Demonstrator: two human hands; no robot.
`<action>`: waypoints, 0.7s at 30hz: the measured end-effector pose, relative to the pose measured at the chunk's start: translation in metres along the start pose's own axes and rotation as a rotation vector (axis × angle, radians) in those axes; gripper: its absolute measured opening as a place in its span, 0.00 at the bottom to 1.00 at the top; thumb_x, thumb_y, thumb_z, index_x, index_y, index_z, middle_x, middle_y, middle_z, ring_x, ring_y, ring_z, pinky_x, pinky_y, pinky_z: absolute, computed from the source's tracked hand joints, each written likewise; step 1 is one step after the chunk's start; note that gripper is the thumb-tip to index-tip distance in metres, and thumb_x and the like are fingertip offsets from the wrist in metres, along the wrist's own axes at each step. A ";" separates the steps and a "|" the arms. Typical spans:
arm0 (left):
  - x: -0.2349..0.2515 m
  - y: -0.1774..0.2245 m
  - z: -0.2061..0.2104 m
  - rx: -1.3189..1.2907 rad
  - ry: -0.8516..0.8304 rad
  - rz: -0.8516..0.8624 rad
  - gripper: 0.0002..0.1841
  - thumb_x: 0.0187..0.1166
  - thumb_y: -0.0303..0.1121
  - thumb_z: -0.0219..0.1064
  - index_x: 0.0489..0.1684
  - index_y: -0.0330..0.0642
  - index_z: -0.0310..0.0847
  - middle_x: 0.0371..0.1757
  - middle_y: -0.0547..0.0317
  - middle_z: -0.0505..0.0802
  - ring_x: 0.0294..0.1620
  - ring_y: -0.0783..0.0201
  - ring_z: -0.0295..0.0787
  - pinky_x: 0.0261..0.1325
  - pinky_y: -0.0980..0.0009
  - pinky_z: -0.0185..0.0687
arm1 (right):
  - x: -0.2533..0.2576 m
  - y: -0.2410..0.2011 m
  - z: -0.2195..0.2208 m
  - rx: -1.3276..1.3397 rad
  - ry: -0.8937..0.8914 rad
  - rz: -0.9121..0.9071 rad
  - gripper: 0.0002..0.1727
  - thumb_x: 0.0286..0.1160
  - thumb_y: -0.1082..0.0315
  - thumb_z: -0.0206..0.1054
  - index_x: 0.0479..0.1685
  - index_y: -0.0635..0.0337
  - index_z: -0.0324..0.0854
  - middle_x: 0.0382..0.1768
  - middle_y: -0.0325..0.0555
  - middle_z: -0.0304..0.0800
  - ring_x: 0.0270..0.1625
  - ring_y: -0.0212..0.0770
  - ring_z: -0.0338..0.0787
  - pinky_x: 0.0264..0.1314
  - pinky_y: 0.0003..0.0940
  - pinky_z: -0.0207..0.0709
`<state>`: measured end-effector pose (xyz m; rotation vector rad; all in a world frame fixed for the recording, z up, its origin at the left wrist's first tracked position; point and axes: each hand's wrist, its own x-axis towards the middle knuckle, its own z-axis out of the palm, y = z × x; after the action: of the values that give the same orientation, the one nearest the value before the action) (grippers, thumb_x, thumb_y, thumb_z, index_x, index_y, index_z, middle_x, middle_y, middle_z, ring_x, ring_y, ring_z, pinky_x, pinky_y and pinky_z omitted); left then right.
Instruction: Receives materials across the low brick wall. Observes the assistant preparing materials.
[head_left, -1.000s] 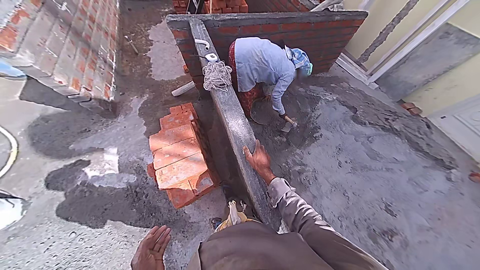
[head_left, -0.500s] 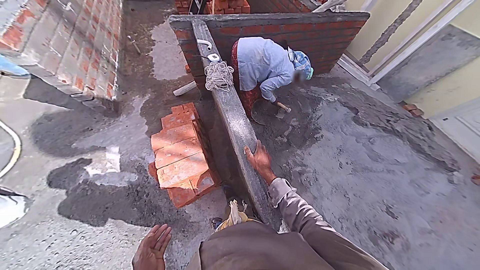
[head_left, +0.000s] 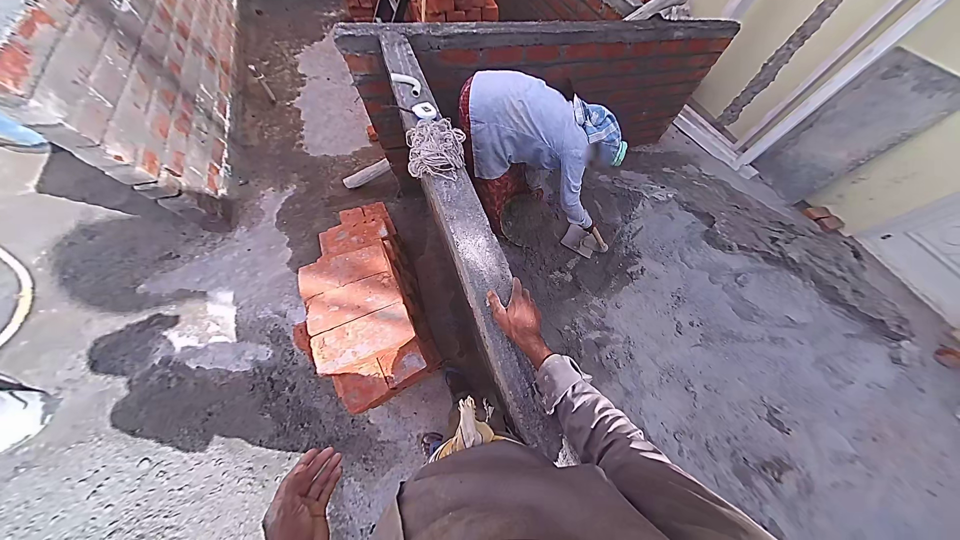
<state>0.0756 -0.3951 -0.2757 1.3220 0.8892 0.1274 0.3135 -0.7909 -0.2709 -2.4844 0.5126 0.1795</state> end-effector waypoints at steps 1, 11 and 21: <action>0.000 0.000 0.000 -0.003 0.001 0.002 0.23 0.94 0.44 0.43 0.77 0.39 0.70 0.61 0.51 0.92 0.52 0.59 0.95 0.56 0.62 0.91 | 0.000 0.000 0.000 0.001 0.000 0.000 0.55 0.71 0.21 0.47 0.92 0.52 0.59 0.73 0.54 0.83 0.68 0.53 0.87 0.65 0.53 0.82; 0.000 -0.001 0.000 -0.005 -0.001 0.011 0.24 0.95 0.44 0.41 0.75 0.40 0.71 0.58 0.53 0.93 0.51 0.60 0.95 0.54 0.63 0.91 | -0.002 -0.002 -0.003 0.002 -0.007 0.007 0.55 0.72 0.21 0.47 0.93 0.51 0.58 0.73 0.54 0.83 0.68 0.53 0.88 0.65 0.54 0.82; 0.002 0.002 0.003 0.008 -0.011 0.003 0.24 0.95 0.45 0.41 0.76 0.39 0.70 0.59 0.51 0.93 0.51 0.59 0.95 0.55 0.62 0.91 | -0.002 0.000 -0.001 -0.003 0.001 0.004 0.55 0.71 0.20 0.46 0.92 0.51 0.59 0.73 0.54 0.83 0.68 0.53 0.88 0.64 0.54 0.83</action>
<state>0.0796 -0.3957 -0.2748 1.3304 0.8791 0.1185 0.3122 -0.7910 -0.2693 -2.4871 0.5186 0.1805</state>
